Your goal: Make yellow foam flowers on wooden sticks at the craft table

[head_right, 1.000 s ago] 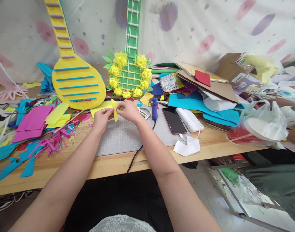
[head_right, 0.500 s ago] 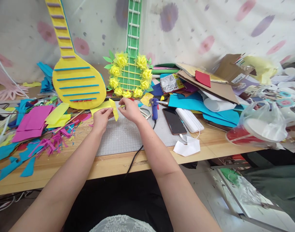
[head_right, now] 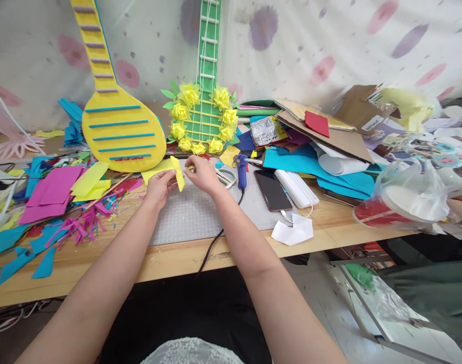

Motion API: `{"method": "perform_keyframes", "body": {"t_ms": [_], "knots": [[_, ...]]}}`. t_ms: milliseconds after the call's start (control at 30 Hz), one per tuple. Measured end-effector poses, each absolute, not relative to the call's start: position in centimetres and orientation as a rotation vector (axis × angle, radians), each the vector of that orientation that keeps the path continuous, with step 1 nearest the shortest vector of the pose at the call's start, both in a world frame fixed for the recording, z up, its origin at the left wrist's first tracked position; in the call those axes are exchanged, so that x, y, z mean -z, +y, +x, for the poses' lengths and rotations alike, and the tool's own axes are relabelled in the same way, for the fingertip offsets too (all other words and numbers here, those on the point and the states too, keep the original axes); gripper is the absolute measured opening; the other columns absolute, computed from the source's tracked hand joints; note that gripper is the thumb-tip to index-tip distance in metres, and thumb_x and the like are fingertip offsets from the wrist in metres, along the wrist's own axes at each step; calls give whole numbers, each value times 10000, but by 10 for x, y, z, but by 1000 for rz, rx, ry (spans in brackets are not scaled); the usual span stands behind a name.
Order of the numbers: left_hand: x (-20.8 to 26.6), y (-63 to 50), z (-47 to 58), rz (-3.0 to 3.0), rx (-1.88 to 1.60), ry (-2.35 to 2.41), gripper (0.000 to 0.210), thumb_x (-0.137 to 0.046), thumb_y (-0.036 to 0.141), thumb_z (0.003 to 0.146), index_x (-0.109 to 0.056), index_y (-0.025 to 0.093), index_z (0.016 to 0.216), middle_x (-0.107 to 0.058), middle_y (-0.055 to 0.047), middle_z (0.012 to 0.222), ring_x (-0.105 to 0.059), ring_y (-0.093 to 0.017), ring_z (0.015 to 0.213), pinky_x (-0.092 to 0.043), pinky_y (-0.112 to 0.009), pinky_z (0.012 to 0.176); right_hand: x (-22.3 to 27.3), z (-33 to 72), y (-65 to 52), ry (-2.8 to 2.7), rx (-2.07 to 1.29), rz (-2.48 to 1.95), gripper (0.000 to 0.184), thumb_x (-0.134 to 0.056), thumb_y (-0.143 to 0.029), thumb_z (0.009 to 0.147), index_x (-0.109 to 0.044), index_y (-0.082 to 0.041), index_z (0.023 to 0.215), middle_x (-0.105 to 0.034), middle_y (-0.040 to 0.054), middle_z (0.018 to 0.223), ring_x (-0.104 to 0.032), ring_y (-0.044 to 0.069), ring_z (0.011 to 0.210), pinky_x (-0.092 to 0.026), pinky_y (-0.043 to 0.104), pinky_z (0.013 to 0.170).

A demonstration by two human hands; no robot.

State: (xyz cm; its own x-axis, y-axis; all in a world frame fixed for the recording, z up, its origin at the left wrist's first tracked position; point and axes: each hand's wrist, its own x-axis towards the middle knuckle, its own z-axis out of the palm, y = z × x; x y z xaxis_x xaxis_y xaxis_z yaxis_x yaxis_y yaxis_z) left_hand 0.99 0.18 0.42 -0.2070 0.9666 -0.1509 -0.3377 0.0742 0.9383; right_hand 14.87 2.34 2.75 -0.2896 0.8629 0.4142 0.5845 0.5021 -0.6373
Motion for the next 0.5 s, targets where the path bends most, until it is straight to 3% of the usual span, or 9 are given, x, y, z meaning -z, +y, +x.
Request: {"method": "perform_keyframes", "body": {"t_ms": [133, 500], "knots": [[-4, 1, 7, 763, -1374, 1102, 327, -713, 382, 578, -609, 143, 776, -656, -47, 765, -632, -155, 704, -497, -289, 654, -24, 147, 25, -1983, -493, -1148, 67, -529, -252, 749, -522, -199, 790, -614, -8, 820, -544, 113, 696, -397, 268, 715], [-5, 4, 6, 722, -1443, 1148, 259, -766, 191, 506, -592, 118, 684, -622, -11, 671, -584, -98, 596, -495, -271, 654, -22, 147, 26, -1999, -496, -1036, 71, -538, -269, 761, -519, -203, 775, -607, -3, 833, -549, 120, 744, -408, 269, 725]]}}
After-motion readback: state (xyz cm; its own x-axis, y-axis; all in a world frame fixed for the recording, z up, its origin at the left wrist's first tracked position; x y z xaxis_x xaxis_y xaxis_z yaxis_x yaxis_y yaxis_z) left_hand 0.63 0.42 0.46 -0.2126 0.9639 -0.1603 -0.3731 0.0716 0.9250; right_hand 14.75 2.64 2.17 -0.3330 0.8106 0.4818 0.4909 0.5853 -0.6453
